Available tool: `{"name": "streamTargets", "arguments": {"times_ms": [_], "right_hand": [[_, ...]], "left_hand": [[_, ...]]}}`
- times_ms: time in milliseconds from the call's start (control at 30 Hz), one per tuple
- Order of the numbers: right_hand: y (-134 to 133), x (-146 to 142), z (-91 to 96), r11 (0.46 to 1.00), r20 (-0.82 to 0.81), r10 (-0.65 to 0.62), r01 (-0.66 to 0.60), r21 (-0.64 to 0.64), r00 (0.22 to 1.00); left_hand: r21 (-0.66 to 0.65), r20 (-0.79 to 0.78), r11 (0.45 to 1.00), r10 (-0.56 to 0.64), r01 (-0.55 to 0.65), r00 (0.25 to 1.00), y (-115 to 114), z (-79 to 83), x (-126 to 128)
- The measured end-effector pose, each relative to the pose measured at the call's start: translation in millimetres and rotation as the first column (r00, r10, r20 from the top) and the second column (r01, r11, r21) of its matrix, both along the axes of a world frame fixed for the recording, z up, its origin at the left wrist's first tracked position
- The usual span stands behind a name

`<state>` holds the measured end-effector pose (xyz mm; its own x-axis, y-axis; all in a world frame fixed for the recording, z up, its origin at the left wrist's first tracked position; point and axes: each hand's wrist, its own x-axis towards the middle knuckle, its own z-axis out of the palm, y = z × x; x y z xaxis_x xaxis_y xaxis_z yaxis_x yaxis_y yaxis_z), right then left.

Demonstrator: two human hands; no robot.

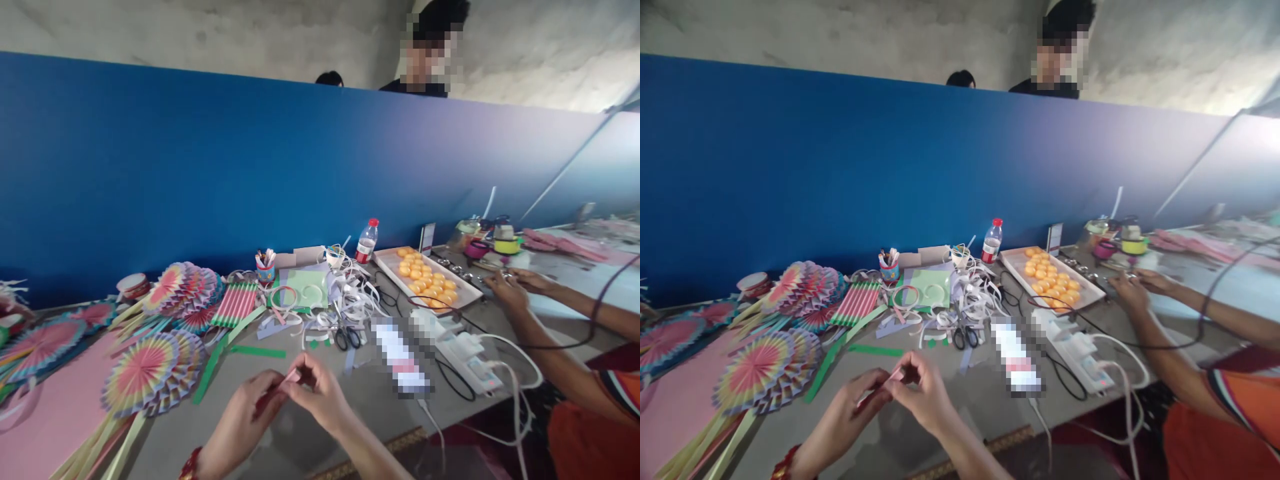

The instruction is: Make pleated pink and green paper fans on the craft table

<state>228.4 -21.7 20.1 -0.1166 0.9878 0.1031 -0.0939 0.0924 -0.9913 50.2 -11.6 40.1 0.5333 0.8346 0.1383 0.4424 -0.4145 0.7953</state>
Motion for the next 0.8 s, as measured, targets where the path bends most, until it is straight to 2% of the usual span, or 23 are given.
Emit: {"name": "streamTargets", "arguments": {"times_ms": [167,367,467,633,700,800], "right_hand": [[1,-7,4.7,0.999,-0.068,0.047,-0.047,0.002,0.997],[4,-13,2.1,0.979,-0.345,0.179,-0.200,-0.026,0.921],[5,-11,5.2,0.987,-0.319,0.156,-0.155,0.029,0.935],[-2,-2,20.1,0.982,-0.063,-0.001,0.013,0.188,0.998],[-5,-3,22.4,0.982,-0.090,0.014,0.003,0.188,0.996],[-9,-7,19.0,0.993,-0.266,0.101,-0.079,0.093,0.959]], "left_hand": [[0.102,0.043,0.991,0.077,-0.081,0.996,0,-4.3,-1],[0.117,0.047,0.990,0.074,-0.079,0.996,2,-14.8,-4],[0.099,0.075,0.992,0.074,-0.081,0.994,4,-19.7,-3],[0.132,0.147,0.990,0.022,-0.042,0.989,2,-15.1,-1],[0.152,0.175,0.988,-0.006,-0.022,0.985,-1,-10.4,-1],[0.163,0.189,0.987,-0.027,-0.004,0.982,-4,-6.0,-2]]}}
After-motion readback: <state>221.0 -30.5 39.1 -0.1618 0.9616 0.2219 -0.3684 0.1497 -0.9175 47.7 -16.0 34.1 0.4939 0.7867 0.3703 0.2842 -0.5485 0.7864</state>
